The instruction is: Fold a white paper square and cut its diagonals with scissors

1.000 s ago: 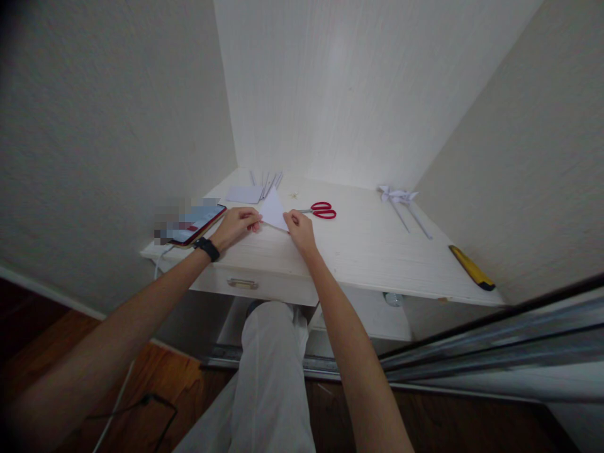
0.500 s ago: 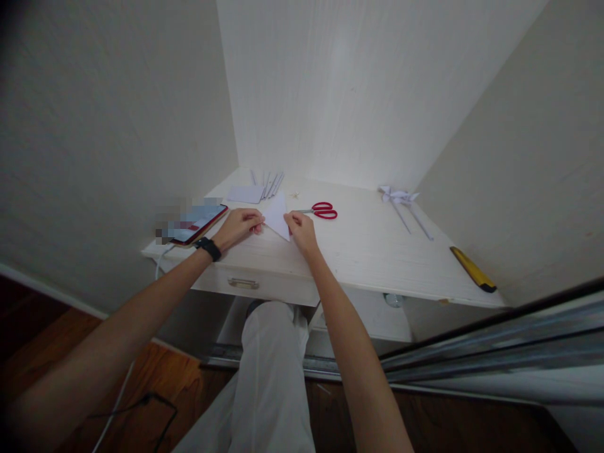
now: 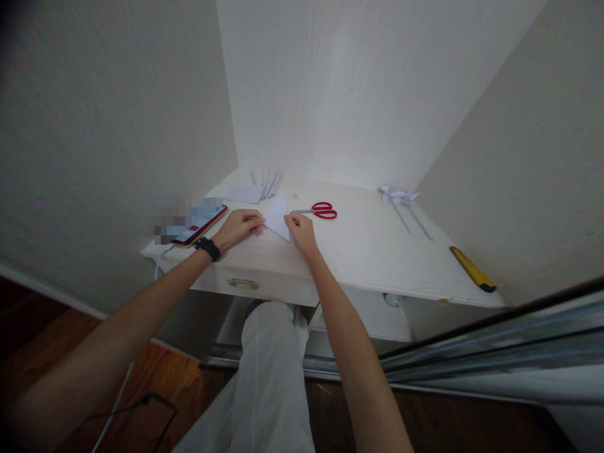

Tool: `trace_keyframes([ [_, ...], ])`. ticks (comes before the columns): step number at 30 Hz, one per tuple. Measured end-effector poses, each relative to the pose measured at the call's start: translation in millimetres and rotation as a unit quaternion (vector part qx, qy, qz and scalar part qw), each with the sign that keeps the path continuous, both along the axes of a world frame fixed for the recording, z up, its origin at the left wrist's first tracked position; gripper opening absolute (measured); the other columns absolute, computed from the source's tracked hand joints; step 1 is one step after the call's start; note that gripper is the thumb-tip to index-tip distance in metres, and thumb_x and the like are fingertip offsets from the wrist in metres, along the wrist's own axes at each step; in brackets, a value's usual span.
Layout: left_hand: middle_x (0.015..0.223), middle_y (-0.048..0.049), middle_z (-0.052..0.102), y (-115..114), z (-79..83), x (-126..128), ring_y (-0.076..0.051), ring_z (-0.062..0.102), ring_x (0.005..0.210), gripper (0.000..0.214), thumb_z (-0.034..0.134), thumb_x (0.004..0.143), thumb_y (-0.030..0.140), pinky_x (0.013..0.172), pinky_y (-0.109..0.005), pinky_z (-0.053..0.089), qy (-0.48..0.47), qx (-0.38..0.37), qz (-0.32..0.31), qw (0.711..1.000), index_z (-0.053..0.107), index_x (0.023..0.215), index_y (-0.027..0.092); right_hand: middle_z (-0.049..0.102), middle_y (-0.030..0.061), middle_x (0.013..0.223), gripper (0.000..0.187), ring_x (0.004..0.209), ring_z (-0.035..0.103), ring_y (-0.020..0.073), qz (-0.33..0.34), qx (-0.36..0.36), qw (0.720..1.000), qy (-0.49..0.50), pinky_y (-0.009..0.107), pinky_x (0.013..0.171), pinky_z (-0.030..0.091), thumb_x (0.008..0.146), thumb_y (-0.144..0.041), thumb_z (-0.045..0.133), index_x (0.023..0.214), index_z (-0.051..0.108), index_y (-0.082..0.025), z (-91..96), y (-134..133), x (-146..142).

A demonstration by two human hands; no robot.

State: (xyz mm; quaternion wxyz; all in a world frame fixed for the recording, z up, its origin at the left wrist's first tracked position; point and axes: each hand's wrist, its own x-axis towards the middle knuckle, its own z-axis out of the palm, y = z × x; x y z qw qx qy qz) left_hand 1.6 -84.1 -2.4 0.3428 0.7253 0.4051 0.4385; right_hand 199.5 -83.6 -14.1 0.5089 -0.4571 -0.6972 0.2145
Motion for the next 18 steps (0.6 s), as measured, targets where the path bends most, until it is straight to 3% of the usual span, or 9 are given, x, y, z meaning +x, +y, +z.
trace_keyframes([
  [6,0.056,-0.0017,0.063,1.0,-1.0,-0.6,-0.013,0.056,0.052,0.022,0.062,0.079,0.034,0.055,-0.025,0.040,-0.006,-0.009,-0.007,1.000,0.065,0.066,0.016,0.030,-0.0033,0.058,0.037,0.059,0.032,0.0125,-0.010,-0.013,1.000,-0.004,0.028,0.057,0.023,0.083,-0.044,0.046,0.058,0.031,-0.022,0.0,0.0,-0.3],
  [18,0.057,-0.0023,0.063,5.2,-7.3,-0.7,-0.012,0.056,0.053,0.025,0.062,0.079,0.036,0.054,-0.024,0.041,-0.008,-0.029,-0.048,0.998,0.063,0.065,0.015,0.038,-0.0034,0.057,0.035,0.055,0.037,0.0124,0.036,-0.010,0.997,0.071,0.027,0.053,0.027,0.083,-0.045,0.051,0.059,0.042,-0.021,-3.6,1.6,0.1],
])
